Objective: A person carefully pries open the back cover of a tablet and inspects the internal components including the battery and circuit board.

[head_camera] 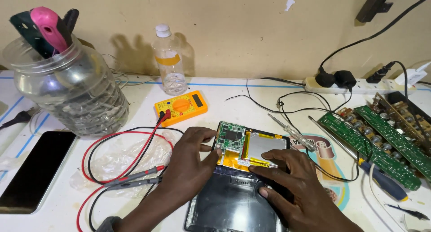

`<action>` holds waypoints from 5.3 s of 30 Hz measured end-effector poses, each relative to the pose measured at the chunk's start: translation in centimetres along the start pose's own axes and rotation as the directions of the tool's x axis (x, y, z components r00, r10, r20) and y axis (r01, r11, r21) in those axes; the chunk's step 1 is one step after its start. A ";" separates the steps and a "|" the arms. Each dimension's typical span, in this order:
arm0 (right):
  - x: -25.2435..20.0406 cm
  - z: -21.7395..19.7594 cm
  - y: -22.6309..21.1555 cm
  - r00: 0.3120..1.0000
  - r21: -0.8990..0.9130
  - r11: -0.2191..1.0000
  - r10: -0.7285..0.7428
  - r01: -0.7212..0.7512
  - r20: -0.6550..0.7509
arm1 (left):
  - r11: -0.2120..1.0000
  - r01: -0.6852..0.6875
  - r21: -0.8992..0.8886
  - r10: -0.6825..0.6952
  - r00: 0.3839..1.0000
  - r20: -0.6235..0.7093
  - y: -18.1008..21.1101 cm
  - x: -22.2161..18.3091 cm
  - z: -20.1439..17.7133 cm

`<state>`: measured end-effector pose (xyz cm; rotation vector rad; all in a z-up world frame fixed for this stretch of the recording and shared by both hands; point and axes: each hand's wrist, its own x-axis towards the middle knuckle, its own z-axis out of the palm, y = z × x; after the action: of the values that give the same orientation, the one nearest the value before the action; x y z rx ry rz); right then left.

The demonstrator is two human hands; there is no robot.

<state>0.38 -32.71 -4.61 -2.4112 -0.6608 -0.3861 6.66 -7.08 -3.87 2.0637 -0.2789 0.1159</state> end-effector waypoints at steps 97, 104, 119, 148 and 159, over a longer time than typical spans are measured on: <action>5.8 2.1 -1.8 0.978 0.010 0.995 -0.094 0.098 -0.187 | 0.652 0.176 -0.738 -0.136 0.984 0.115 0.5 0.4 1.6; 6.0 1.8 -1.9 0.984 -0.008 0.994 -0.106 0.106 -0.140 | 0.613 0.193 -0.766 -0.141 0.981 0.135 0.6 0.3 1.6; 6.3 3.0 -3.2 0.951 -0.007 0.964 -0.263 0.265 -0.165 | 0.695 0.166 -0.699 -0.145 0.985 0.089 0.9 0.5 1.6; 6.8 2.9 -3.9 0.961 -0.077 0.969 -0.242 0.233 -0.133 | 0.701 0.171 -0.693 -0.169 0.983 0.072 1.2 0.5 1.5; 7.3 2.4 -2.9 0.988 -0.045 0.996 -0.078 0.072 -0.137 | 0.850 0.072 -0.521 -0.027 0.995 0.095 3.3 1.6 1.3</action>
<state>5.16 -26.55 -2.08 -2.3765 -0.6890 -0.5977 7.31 -9.96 -1.33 1.5271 -0.2728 -0.0757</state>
